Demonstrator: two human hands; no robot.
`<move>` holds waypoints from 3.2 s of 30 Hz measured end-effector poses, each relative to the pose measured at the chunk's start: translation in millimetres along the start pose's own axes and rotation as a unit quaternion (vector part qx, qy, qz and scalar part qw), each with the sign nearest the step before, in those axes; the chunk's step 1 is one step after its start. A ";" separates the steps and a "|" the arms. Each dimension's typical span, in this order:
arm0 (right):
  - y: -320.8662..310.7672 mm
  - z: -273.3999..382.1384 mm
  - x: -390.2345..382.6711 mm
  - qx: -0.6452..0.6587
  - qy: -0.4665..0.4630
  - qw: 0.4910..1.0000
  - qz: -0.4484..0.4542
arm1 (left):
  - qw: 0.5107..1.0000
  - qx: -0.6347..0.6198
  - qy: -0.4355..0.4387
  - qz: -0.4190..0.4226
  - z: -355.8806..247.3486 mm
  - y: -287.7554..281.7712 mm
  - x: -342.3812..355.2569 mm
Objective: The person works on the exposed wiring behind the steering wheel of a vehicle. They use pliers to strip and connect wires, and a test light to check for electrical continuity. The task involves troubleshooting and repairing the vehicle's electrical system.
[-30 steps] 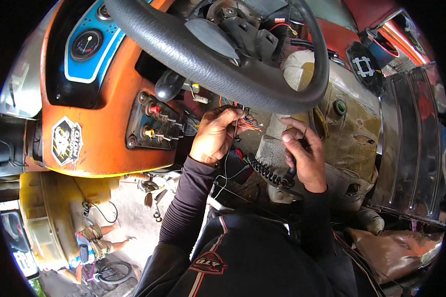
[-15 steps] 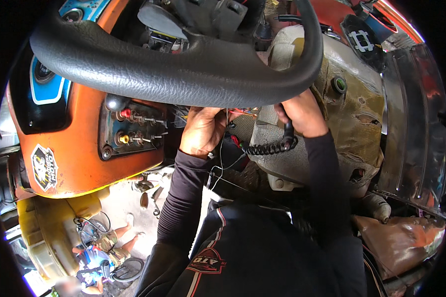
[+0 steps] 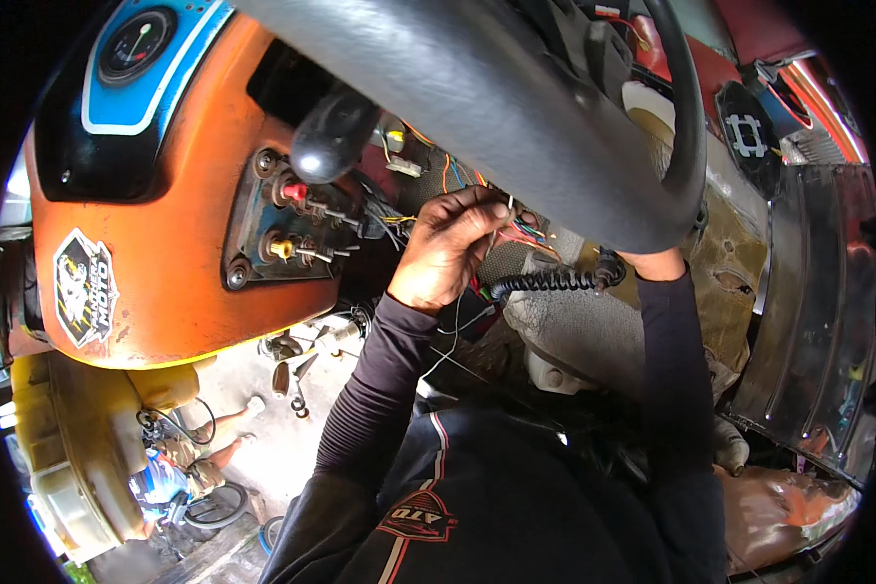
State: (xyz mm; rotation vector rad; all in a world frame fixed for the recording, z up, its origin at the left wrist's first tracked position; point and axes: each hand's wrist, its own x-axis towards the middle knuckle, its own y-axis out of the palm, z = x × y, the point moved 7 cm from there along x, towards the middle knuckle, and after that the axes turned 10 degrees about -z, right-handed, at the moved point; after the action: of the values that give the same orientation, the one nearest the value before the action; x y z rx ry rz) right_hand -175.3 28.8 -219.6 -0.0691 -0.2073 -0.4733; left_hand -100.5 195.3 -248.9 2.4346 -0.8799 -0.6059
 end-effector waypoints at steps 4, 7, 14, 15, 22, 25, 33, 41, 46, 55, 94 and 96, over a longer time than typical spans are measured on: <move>2.3 -5.8 -15.6 0.048 0.107 0.993 -0.021 | 0.999 0.031 0.013 0.018 0.7 -5.9 0.2; 11.6 -5.4 -20.9 0.035 0.155 0.987 -0.034 | 0.998 0.032 0.040 0.033 2.6 -4.2 -0.3; 18.3 -5.3 -19.0 0.000 0.220 0.975 -0.037 | 0.987 0.125 0.087 0.050 4.1 -6.6 -5.2; 19.2 -6.0 -18.6 -0.003 0.230 0.973 -0.038 | 0.983 0.143 0.103 0.047 5.5 -7.9 -4.8; 29.1 0.4 0.0 -0.188 0.066 0.980 0.021 | 0.974 0.194 0.116 0.007 10.5 -4.8 -8.4; 37.0 8.5 3.8 -0.204 0.070 0.975 0.048 | 0.955 0.244 0.167 0.000 4.9 -4.8 -9.4; 36.8 -0.2 1.7 -0.155 0.158 0.975 0.014 | 0.964 0.227 0.135 -0.007 7.9 -12.6 -8.4; 29.9 -0.7 -2.2 -0.133 0.140 0.981 -0.010 | 0.959 0.240 0.150 -0.016 4.0 -12.5 -7.8; 28.6 -3.5 -5.8 -0.125 0.087 0.988 0.012 | 0.964 0.229 0.137 0.003 0.9 -7.3 -8.7; -1.3 -81.1 -7.9 -0.068 0.100 0.992 -0.027 | 0.968 0.223 0.110 0.040 -4.1 -8.0 -3.8; 14.4 29.3 -78.3 -0.058 0.020 0.996 -0.063 | 0.998 -0.059 -0.032 0.017 -1.5 -9.9 -0.6; 23.1 48.6 -75.1 -0.154 -0.036 0.987 -0.030 | 0.997 -0.063 -0.029 0.029 -2.5 -5.3 -2.0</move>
State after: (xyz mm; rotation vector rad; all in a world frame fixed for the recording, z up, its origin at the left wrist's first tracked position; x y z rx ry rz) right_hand -238.9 88.3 -188.6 -0.3839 -0.2055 -0.5599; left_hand -98.1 200.9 -249.5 2.2812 -0.9036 -0.6931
